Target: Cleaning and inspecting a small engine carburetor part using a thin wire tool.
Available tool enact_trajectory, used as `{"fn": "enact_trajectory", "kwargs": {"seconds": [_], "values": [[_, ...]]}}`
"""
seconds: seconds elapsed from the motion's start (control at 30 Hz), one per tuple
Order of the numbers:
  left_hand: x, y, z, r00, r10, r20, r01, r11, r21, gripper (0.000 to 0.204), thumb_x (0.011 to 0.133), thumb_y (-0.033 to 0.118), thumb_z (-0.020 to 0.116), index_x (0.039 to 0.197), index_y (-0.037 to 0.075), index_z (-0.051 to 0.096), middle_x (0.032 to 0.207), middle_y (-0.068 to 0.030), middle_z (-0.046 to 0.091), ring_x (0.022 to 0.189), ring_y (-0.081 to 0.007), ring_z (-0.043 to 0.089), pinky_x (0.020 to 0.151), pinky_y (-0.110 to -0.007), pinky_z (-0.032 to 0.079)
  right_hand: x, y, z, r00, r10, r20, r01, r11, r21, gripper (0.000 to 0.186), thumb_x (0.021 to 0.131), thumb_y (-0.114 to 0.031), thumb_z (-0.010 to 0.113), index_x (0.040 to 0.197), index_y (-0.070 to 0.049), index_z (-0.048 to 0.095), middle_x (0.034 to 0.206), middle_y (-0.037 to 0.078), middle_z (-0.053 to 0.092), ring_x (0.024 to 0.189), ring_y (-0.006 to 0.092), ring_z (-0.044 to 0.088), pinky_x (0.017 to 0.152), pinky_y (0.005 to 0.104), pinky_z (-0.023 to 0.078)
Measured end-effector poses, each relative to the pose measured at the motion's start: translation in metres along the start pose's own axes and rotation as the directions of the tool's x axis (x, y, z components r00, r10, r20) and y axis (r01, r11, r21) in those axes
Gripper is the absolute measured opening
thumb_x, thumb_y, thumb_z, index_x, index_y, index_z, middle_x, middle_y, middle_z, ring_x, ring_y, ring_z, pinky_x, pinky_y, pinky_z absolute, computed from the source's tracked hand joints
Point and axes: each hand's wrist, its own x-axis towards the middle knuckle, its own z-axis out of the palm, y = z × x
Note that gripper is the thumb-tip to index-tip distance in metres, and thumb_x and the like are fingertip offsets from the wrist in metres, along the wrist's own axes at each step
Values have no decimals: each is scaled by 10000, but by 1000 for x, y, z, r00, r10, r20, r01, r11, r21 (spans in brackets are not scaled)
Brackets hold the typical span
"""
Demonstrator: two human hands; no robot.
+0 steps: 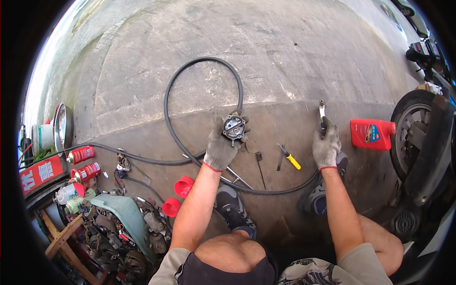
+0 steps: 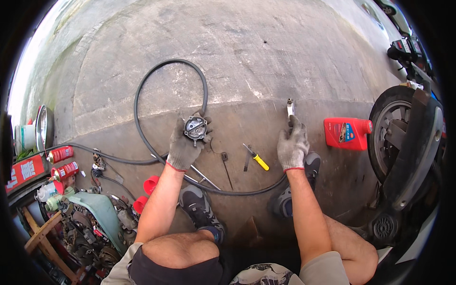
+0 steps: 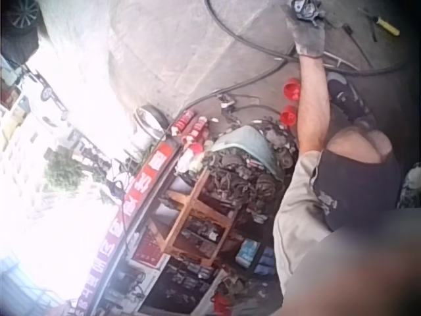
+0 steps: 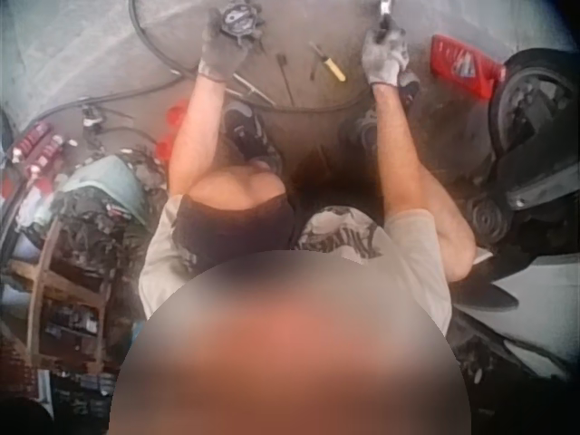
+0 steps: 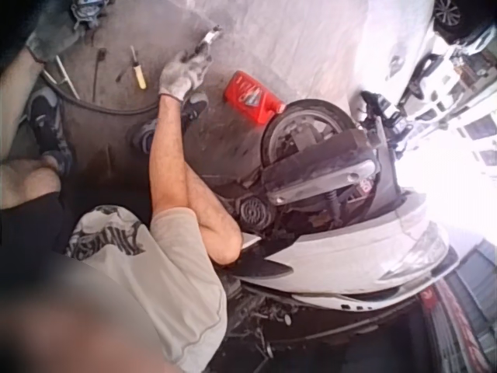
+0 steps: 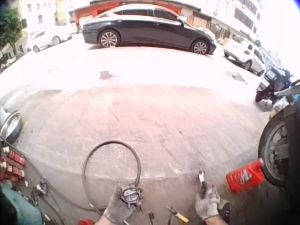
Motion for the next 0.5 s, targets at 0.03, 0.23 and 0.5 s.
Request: {"fn": "enact_trajectory", "kwargs": {"seconds": [0.03, 0.23, 0.5], "values": [[0, 0, -2, 1000, -4, -4, 4, 1000, 0, 652, 947, 541, 590, 1370, 50, 528, 1267, -200, 628, 1079, -324, 652, 798, -398, 554, -9, -9, -1, 1000, 4, 4, -4, 1000, -1, 439, 865, -135, 643, 1298, -106, 575, 1156, 155, 623, 946, 308, 671, 833, 438, 528], [-2, -4, -7, 1000, -25, 8, 26, 997, -73, 703, 926, 574, 602, 1380, 45, 516, 1224, -201, 648, 1018, -328, 671, 754, -388, 550, -74, -40, 17, 922, -136, 363, 74, 981, 181, 186, 919, -241, 645, 1041, -110, 697, 944, 185, 719, 909, 367, 694, 842, 456, 534], [-8, -13, -6, 996, -74, 41, 79, 986, -147, 737, 923, 583, 603, 1394, 28, 487, 1241, -194, 628, 1028, -309, 663, 771, -391, 559, -106, -86, 60, 778, 59, 625, 37, 989, -140, 358, 902, -382, 644, 1014, -43, 653, 979, 223, 708, 906, 401, 698, 808, 497, 546]]}}
